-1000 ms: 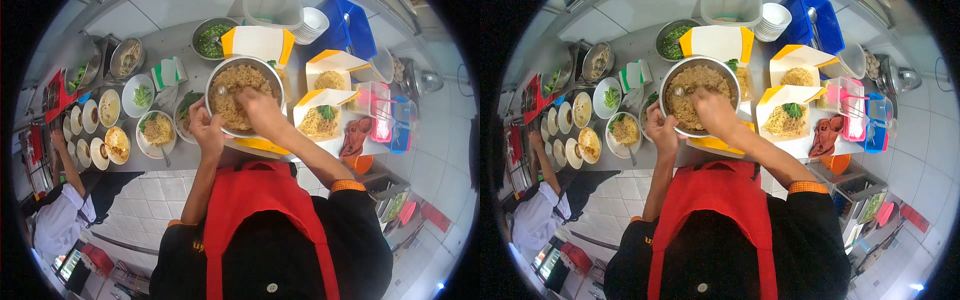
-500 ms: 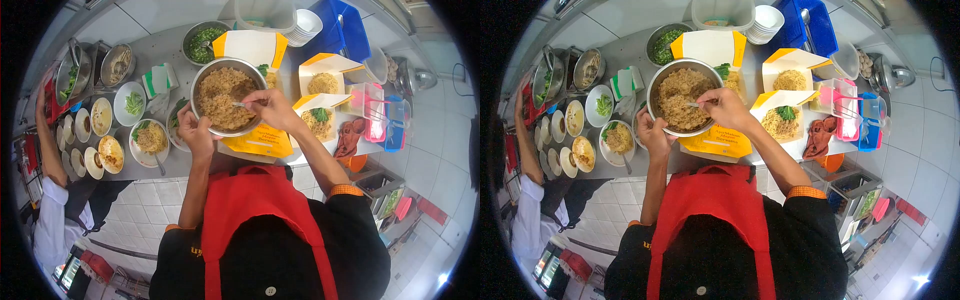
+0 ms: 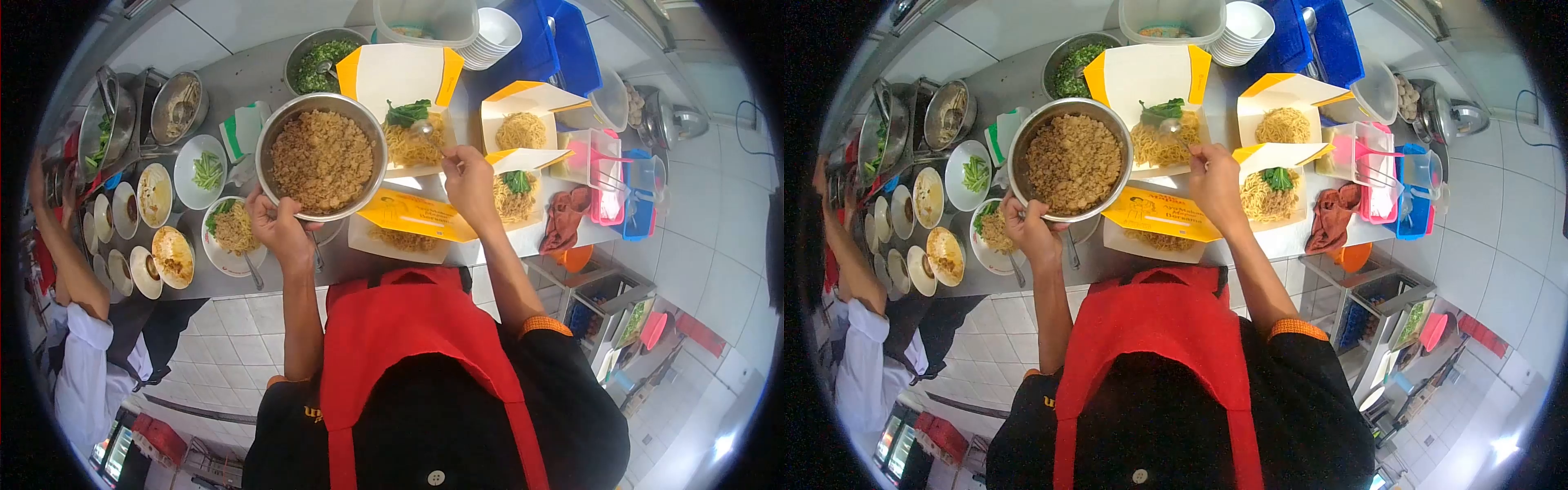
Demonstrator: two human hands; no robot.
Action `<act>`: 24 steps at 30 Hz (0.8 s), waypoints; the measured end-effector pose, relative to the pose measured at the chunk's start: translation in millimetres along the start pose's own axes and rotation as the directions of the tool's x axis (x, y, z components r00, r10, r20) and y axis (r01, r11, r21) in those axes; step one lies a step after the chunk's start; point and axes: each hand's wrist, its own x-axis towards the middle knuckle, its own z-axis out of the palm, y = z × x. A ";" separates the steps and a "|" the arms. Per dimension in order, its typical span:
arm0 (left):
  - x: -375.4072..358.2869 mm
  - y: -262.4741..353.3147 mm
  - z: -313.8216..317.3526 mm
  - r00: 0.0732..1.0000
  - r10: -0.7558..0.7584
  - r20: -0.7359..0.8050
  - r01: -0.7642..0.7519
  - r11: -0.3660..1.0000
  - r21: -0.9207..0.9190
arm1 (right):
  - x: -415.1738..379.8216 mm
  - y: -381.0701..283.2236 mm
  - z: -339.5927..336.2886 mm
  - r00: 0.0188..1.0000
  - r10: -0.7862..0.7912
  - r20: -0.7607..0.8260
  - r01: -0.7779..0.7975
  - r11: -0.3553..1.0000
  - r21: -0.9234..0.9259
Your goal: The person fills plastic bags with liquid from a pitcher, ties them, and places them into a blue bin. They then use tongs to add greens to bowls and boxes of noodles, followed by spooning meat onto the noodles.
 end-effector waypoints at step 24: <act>-5.4 -16.6 14.1 0.969 0.183 0.167 -0.215 0.957 0.195 | 23.9 -96.8 36.6 0.795 -0.164 0.584 0.009 0.966 0.259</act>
